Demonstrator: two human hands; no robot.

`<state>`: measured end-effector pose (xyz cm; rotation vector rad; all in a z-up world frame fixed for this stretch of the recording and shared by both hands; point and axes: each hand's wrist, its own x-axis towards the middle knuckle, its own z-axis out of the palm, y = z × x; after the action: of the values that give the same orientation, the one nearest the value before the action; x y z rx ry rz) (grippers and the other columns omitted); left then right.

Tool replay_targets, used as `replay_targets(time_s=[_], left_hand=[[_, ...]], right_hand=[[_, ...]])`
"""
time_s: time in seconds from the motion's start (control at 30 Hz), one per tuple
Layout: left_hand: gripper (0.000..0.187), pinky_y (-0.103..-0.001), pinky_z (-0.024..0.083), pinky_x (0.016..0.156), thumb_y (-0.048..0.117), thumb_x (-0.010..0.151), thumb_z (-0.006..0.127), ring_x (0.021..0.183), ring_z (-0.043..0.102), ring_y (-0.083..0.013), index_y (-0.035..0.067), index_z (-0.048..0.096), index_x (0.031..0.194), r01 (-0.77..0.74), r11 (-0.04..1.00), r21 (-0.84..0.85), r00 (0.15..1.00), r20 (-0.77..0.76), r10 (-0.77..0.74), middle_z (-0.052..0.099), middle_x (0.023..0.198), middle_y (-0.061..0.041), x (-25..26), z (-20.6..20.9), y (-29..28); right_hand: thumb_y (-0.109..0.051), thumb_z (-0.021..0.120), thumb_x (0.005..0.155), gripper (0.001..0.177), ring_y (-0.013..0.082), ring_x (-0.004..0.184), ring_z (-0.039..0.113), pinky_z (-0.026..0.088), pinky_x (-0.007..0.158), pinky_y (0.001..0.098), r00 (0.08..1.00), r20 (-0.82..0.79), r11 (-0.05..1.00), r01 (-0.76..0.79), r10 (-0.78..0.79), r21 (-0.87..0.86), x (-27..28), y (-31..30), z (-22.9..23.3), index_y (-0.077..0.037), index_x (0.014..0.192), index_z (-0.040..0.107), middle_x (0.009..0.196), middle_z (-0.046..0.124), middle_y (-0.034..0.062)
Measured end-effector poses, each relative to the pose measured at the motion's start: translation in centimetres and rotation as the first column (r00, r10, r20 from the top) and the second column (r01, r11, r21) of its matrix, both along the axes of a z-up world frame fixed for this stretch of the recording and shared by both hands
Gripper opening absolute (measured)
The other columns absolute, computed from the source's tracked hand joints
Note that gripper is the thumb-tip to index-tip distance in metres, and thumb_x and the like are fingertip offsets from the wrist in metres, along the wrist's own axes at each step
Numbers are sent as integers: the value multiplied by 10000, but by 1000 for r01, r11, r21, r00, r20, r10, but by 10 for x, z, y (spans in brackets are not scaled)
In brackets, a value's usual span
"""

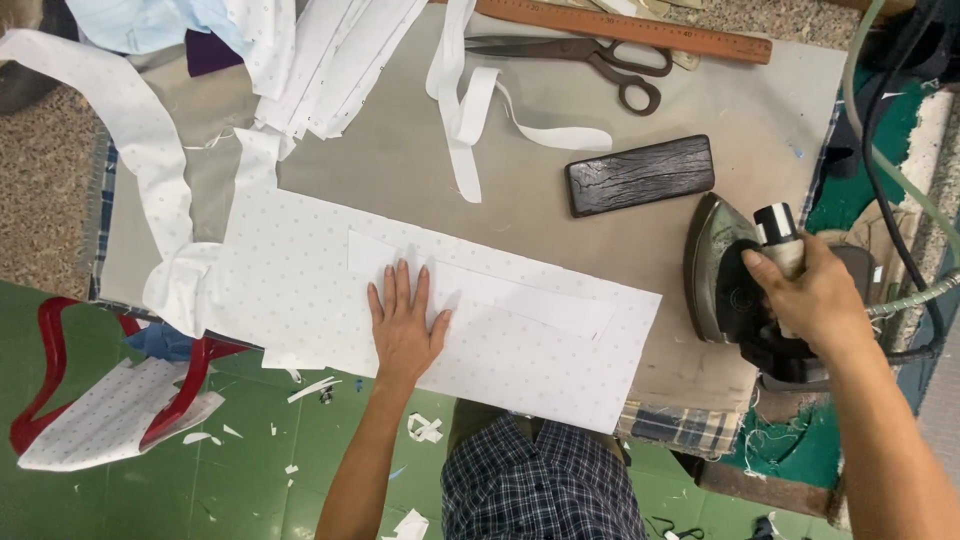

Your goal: The person irons a long piece of white patterned fabric on a work table using a steam iron. They repeatedly smooth the fabric with their hands and use a black rectangular block to press down on the material while ironing over it.

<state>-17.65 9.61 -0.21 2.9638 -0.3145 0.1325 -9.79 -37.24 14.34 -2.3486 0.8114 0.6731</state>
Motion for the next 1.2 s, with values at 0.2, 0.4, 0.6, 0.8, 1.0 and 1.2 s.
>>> replay_targets(time_s=[0.2,0.4,0.6,0.8,1.0,1.2], left_hand=[[672,-609,198,1245,531,1036,430,1524,301,-402,96,439,1548,32,999,-18,999,19,-32,349,1628,-212,-8,6,0],[722,-611,128,1240,611,1005,441,1541,250,-385,176,391,1579,44,998,-51,999,-8,-45,296,1656,-184,-8,-13,10],[724,-624,83,1224,630,985,463,1538,238,-376,206,418,1571,43,992,-122,999,-20,-45,315,1645,-184,-2,-14,16],[707,-567,91,1261,619,1038,312,1565,203,-326,189,361,1597,35,998,-48,988,-149,-41,241,1680,-145,2,8,19],[729,-567,108,1272,626,1033,340,1571,212,-336,175,337,1606,-14,998,-65,993,-121,6,232,1686,-154,6,8,28],[710,-571,124,1272,617,1033,367,1568,226,-333,193,347,1602,-15,998,-59,995,-100,9,237,1685,-140,11,9,29]], right_hand=[[-400,558,977,687,474,888,730,616,724,551,957,-131,953,-275,259,-125,-16,72,67,-102,1567,372,1111,707,319],[-476,554,959,509,301,731,811,703,610,423,726,-105,703,-685,680,-191,-43,122,13,-125,1327,515,1014,769,151],[-494,566,943,487,317,840,798,648,713,458,511,-45,497,-850,858,-173,-37,173,-18,-188,1319,518,960,770,116],[-638,491,943,550,374,668,723,607,594,529,512,-183,494,-858,839,-136,-34,187,-32,-189,1260,469,880,738,63],[-657,494,911,563,411,726,741,577,607,535,540,-178,512,-839,822,-183,-37,186,-32,-229,1276,469,878,751,68],[-658,496,906,575,415,745,743,567,594,544,559,-160,533,-827,814,-177,-37,184,-33,-231,1291,464,883,758,62]])
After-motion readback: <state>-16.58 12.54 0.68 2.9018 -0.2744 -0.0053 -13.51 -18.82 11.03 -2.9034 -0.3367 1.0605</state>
